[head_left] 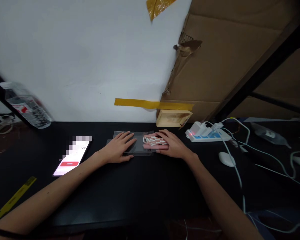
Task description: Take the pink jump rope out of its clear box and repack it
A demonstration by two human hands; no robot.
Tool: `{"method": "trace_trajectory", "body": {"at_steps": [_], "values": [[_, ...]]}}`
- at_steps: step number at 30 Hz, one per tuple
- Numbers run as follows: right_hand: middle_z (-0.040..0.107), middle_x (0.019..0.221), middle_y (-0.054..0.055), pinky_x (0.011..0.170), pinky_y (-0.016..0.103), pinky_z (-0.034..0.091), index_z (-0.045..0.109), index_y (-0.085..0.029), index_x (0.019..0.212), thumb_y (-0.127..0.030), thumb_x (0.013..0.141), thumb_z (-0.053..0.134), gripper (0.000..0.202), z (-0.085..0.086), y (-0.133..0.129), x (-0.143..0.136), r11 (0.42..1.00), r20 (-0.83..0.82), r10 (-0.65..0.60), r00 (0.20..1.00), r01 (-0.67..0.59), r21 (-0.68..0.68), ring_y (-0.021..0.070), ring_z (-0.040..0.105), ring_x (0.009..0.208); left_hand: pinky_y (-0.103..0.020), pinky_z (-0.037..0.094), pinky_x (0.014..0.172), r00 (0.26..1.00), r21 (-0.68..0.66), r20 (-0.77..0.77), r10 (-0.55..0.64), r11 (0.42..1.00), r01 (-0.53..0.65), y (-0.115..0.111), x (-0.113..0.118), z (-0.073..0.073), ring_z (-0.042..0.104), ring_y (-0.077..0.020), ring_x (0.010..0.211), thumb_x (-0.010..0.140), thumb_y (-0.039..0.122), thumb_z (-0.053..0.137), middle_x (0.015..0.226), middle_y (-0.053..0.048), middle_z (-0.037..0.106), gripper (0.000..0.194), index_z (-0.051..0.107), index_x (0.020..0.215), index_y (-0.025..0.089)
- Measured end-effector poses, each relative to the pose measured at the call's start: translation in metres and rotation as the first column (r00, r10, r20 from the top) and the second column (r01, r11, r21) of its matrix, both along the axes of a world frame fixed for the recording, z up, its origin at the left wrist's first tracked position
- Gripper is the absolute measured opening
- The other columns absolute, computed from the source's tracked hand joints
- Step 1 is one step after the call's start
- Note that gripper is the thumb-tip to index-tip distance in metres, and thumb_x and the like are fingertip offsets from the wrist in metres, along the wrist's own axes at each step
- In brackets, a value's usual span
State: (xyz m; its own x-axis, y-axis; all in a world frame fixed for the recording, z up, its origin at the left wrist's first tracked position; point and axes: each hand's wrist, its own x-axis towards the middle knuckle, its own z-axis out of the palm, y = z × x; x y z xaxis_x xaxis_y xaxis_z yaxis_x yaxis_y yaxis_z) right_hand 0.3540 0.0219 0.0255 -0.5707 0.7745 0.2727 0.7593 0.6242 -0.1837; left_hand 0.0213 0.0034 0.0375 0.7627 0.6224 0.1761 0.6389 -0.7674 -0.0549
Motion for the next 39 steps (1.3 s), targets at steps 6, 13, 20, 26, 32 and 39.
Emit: {"method": "trace_trajectory", "body": {"at_steps": [6, 13, 20, 26, 32, 39], "values": [[0.056, 0.14, 0.012, 0.11, 0.056, 0.039, 0.045, -0.029, 0.148, -0.052, 0.086, 0.066, 0.07, -0.003, 0.006, 0.002, 0.999, 0.004, 0.03, 1.0, -0.03, 0.021, 0.0359, 0.049, 0.131, -0.05, 0.033, 0.113, 1.0, 0.02, 0.021, -0.01, 1.0, 0.01, 0.005, -0.002, 0.001, 0.041, -0.0337, 0.14, 0.094, 0.052, 0.057, 0.15, -0.016, 0.046, 0.062, 0.045, 0.144, 0.017], [0.057, 0.13, 0.014, 0.101, 0.05, 0.047, 0.053, -0.026, 0.144, -0.06, 0.081, 0.068, 0.073, 0.002, 0.005, 0.004, 0.987, 0.025, -0.158, 0.987, 0.159, -0.029, 0.0348, 0.058, 0.116, -0.049, 0.039, 0.108, 0.987, 0.098, 0.043, 0.153, 0.983, -0.156, 0.009, -0.004, -0.005, 0.046, -0.0336, 0.135, 0.096, 0.044, 0.057, 0.146, -0.015, 0.051, 0.051, 0.05, 0.139, 0.017], [0.063, 0.131, 0.015, 0.1, 0.048, 0.046, 0.055, -0.024, 0.143, -0.061, 0.087, 0.06, 0.067, 0.002, 0.008, 0.01, 0.986, 0.122, -0.166, 0.979, 0.168, -0.006, 0.0352, 0.058, 0.116, -0.05, 0.041, 0.106, 0.937, 0.181, 0.06, 0.345, 0.919, -0.35, 0.011, -0.003, -0.017, 0.049, -0.036, 0.131, 0.1, 0.027, 0.049, 0.14, -0.021, 0.051, 0.045, 0.045, 0.143, 0.015], [0.067, 0.119, 0.016, 0.089, 0.045, 0.051, 0.058, -0.021, 0.137, -0.066, 0.082, 0.064, 0.072, 0.013, -0.003, 0.007, 0.949, 0.154, -0.307, 0.939, 0.313, -0.017, 0.0352, 0.064, 0.106, -0.05, 0.044, 0.104, 0.889, 0.13, 0.157, 0.43, 0.883, -0.45, 0.015, -0.006, -0.02, 0.051, -0.0351, 0.13, 0.101, 0.022, 0.039, 0.133, -0.023, 0.057, 0.036, 0.053, 0.131, 0.01], [0.069, 0.112, 0.013, 0.082, 0.043, 0.053, 0.062, -0.025, 0.131, -0.066, 0.074, 0.072, 0.071, 0.02, -0.009, 0.011, 0.956, 0.109, -0.277, 0.955, 0.285, -0.068, 0.0337, 0.066, 0.1, -0.055, 0.039, 0.107, 0.911, 0.09, 0.165, 0.378, 0.914, -0.395, 0.019, -0.01, -0.023, 0.046, -0.0368, 0.136, 0.099, 0.02, 0.027, 0.14, -0.026, 0.053, 0.046, 0.051, 0.136, 0.005], [0.069, 0.123, 0.008, 0.093, 0.048, 0.053, 0.063, -0.028, 0.131, -0.053, 0.069, 0.081, 0.069, 0.022, -0.014, 0.008, 0.979, 0.005, -0.116, 0.993, 0.115, -0.168, 0.0336, 0.064, 0.111, -0.055, 0.033, 0.111, 0.862, 0.057, 0.144, 0.486, 0.866, -0.497, 0.019, -0.009, -0.023, 0.036, -0.0419, 0.141, 0.101, 0.031, 0.033, 0.148, -0.028, 0.042, 0.054, 0.038, 0.147, 0.005]]}}
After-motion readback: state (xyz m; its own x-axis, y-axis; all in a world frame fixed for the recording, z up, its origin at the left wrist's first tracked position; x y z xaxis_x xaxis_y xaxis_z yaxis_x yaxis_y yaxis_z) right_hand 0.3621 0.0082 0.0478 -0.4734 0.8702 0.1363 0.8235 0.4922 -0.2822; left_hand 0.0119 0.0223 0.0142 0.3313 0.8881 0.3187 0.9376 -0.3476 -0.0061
